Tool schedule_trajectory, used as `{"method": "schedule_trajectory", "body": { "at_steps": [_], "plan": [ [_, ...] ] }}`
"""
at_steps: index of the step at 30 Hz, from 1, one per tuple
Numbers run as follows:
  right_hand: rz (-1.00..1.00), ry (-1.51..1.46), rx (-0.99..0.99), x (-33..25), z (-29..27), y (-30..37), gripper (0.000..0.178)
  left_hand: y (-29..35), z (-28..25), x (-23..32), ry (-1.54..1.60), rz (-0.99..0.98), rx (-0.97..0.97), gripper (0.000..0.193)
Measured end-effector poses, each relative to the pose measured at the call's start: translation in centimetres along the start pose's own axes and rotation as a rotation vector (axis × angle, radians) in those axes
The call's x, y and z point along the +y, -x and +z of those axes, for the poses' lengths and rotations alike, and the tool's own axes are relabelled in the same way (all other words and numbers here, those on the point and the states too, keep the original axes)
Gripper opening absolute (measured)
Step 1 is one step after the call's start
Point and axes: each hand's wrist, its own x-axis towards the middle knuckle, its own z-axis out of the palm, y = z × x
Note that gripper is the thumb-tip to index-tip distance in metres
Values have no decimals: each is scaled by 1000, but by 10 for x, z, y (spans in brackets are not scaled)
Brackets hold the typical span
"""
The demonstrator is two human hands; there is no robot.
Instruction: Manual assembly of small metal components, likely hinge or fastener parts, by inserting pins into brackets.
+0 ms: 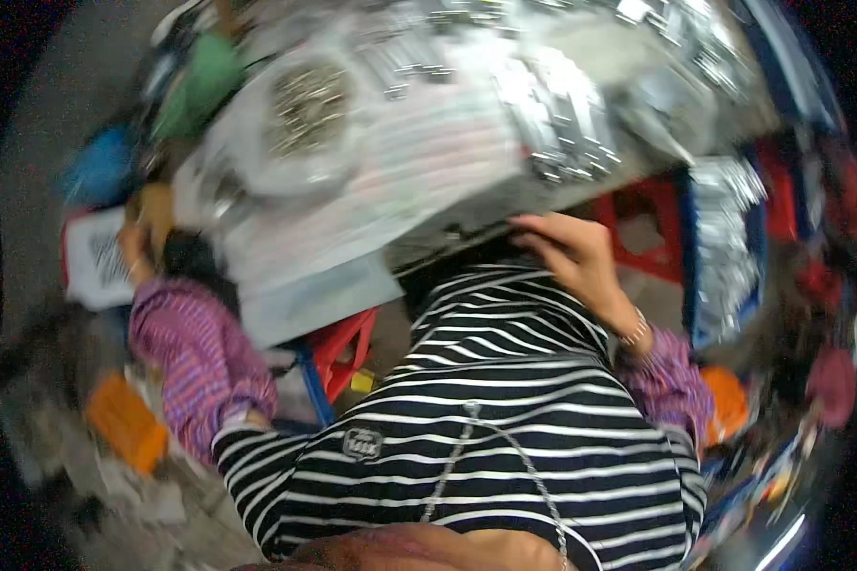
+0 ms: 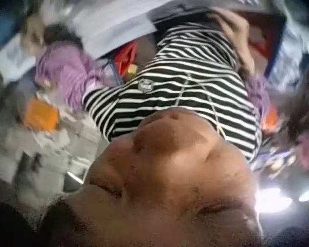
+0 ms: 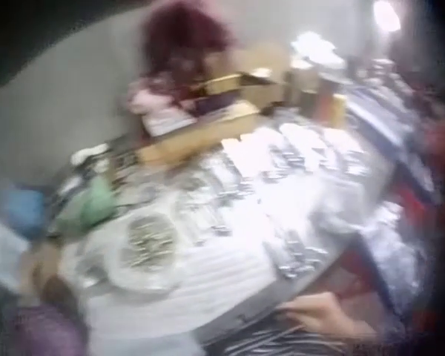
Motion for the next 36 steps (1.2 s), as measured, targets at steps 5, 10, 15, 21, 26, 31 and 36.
{"method": "schedule_trajectory", "body": {
  "at_steps": [5,10,15,21,26,31,36],
  "plan": [
    [81,-178,71,5,-3,9,19,-25,5,11,-411,93,291,49],
    [50,-91,21,7,-6,10,16,5,-3,44,-241,63,389,37],
    [-22,58,-73,-2,-9,-5,16,24,-26,58,-150,-1,381,38],
    [-444,250,-34,-20,21,-49,30,8,-53,51,-206,-32,248,34],
    [-540,377,-147,-11,63,-81,24,34,-89,115,-42,50,502,30],
    [-619,416,-187,-3,83,-92,14,108,-128,159,921,313,476,22],
    [-606,496,-237,-7,74,-91,12,195,-93,214,965,453,230,16]
  ]
}}
